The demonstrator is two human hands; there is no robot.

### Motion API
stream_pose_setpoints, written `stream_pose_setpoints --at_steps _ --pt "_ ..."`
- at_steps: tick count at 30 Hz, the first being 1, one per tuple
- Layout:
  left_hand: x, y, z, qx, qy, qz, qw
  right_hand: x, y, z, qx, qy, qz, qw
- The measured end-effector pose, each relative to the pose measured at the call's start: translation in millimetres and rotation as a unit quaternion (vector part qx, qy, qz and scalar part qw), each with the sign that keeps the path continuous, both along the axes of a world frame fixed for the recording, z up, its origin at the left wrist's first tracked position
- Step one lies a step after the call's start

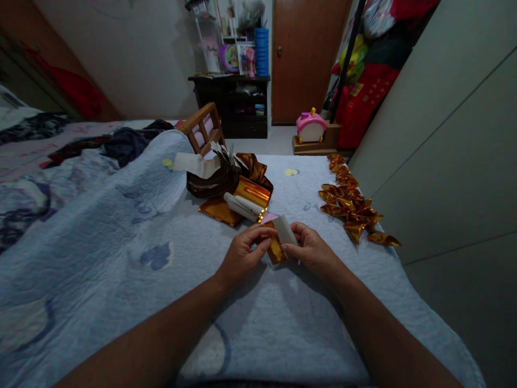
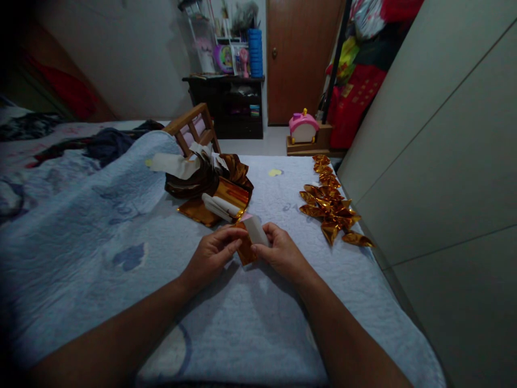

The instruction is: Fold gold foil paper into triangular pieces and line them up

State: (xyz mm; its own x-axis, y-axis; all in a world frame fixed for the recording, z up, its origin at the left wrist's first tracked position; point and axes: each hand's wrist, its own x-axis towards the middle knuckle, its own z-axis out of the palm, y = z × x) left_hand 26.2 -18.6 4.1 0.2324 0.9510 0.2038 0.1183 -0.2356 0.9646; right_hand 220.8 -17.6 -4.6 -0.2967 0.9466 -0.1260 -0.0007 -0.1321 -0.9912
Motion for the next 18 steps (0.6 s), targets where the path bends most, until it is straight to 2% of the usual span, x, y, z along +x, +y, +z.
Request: stream_pose_setpoints --at_steps 5,8,13,18 --pt "-0.5 0.8 0.2 -0.008 0.004 0.013 1.000 -1.6 -1.4 7.9 -0.020 0.021 -0.008 1.000" --pt "-0.9 1.2 0.0 -0.005 0.005 0.009 1.000 -1.0 -1.3 10.6 -0.008 0.004 -0.015 1.000" --pt "-0.6 1.6 -1.5 -0.012 0.012 0.004 1.000 0.3 -0.2 10.3 0.031 -0.056 -0.029 0.998" --pt "-0.3 2.5 -3.7 -0.009 0.026 0.009 1.000 -0.7 1.3 7.3 0.025 -0.048 -0.033 0.998"
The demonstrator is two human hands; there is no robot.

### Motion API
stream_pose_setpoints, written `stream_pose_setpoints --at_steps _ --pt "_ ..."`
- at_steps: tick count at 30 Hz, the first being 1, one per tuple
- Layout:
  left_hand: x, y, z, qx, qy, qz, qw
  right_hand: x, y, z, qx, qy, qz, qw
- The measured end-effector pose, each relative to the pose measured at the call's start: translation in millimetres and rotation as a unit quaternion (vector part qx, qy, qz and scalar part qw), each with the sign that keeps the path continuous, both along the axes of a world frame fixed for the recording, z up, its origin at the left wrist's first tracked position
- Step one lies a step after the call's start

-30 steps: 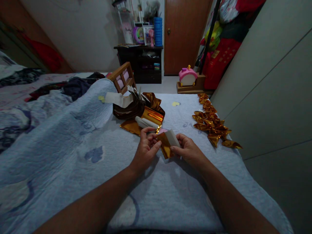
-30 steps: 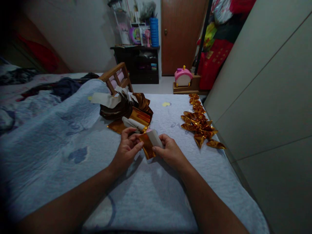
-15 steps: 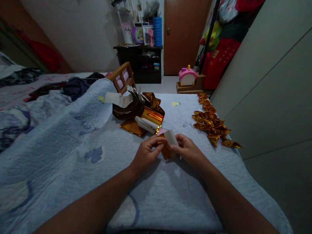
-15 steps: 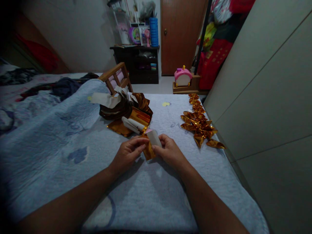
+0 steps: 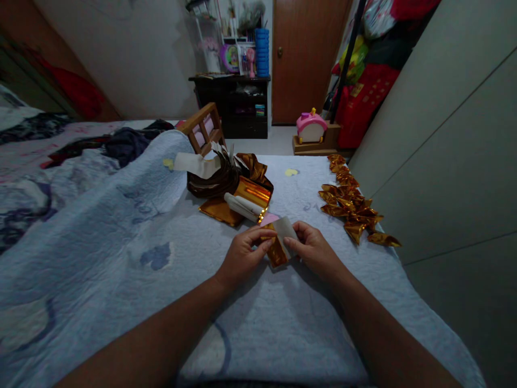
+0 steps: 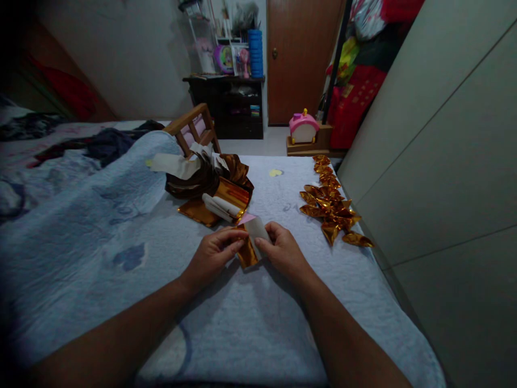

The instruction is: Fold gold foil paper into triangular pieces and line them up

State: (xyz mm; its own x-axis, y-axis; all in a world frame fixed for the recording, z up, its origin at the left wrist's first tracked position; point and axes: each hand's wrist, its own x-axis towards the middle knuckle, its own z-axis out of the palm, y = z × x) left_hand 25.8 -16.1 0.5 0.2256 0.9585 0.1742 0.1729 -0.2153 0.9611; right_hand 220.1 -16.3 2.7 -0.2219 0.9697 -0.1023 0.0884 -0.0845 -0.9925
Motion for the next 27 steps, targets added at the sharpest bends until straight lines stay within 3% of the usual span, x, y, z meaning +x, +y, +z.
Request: stream_pose_setpoints --at_steps 5,11,27 --pt "-0.2 0.5 0.6 0.007 0.011 0.002 1.000 -0.9 0.1 -1.4 -0.006 0.015 -0.003 1.000" --pt "1.0 0.2 2.5 0.012 0.008 -0.003 1.000 0.0 -0.7 1.2 0.034 -0.039 -0.008 0.999" --pt "0.5 1.3 -0.7 -0.001 0.011 -0.006 1.000 0.6 -0.2 -2.5 0.044 -0.084 -0.019 0.995"
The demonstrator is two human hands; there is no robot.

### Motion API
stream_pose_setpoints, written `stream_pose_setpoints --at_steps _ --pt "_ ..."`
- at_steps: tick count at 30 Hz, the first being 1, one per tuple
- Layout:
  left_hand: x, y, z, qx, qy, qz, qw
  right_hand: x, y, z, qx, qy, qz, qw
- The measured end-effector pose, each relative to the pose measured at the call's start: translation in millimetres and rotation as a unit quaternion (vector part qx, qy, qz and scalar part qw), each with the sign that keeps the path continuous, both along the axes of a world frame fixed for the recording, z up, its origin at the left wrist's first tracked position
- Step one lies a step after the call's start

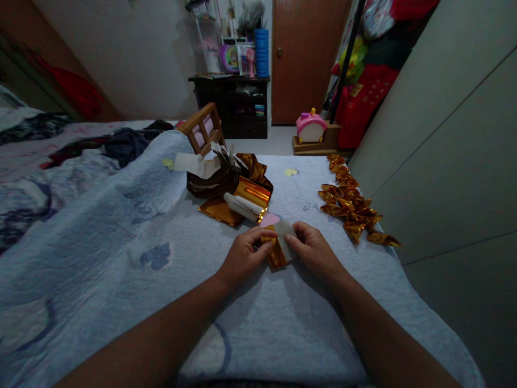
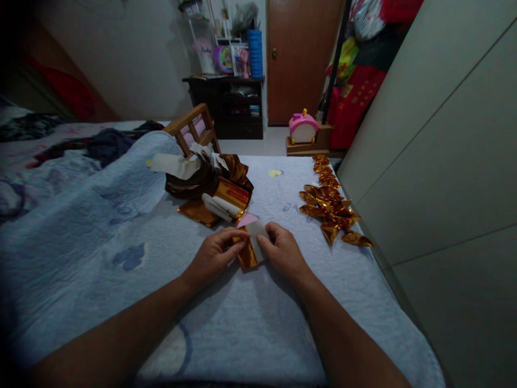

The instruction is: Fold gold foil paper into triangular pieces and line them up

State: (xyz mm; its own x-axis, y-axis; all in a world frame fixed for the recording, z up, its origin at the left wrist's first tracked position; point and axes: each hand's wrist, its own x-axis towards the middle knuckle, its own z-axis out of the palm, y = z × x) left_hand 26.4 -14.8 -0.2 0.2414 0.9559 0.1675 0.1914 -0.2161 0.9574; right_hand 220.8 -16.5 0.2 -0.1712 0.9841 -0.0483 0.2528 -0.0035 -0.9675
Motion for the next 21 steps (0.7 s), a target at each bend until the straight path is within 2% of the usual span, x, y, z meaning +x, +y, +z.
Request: stream_pose_setpoints --at_steps 21 --pt "0.1 0.2 -0.4 0.005 0.007 -0.007 1.000 0.5 1.3 -1.5 0.000 -0.008 -0.006 1.000"
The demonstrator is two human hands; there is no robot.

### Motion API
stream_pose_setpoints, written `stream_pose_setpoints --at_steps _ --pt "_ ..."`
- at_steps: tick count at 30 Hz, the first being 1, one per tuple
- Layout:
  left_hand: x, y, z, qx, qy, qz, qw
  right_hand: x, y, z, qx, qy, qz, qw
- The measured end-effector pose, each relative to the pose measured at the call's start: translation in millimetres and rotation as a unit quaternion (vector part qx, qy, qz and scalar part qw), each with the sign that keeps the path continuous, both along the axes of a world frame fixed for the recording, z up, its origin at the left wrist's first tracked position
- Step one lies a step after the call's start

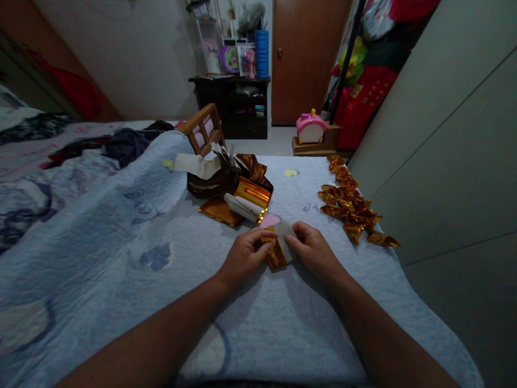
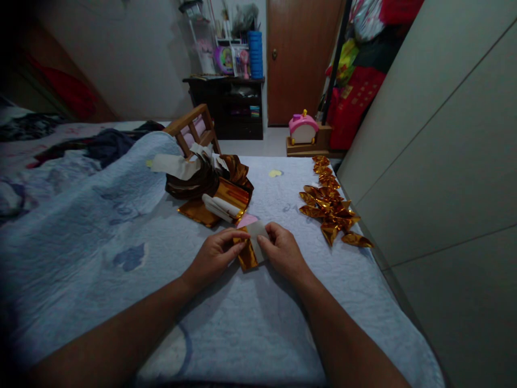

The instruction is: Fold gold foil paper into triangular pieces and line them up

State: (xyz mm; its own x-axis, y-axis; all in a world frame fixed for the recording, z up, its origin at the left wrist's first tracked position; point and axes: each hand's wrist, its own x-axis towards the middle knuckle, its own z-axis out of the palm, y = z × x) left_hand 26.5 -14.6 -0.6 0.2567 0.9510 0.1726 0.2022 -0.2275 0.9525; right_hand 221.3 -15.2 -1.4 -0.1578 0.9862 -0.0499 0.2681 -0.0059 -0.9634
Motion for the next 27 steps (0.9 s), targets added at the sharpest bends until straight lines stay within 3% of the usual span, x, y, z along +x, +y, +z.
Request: stream_pose_setpoints --at_steps 13,27 --pt "-1.8 1.2 -4.8 0.016 0.037 -0.005 0.999 -1.5 0.2 -5.1 -0.018 0.051 -0.019 0.998" --pt "-1.6 1.2 -3.4 0.009 0.036 -0.010 0.999 -1.2 -0.4 -3.3 0.011 0.016 -0.014 1.000"
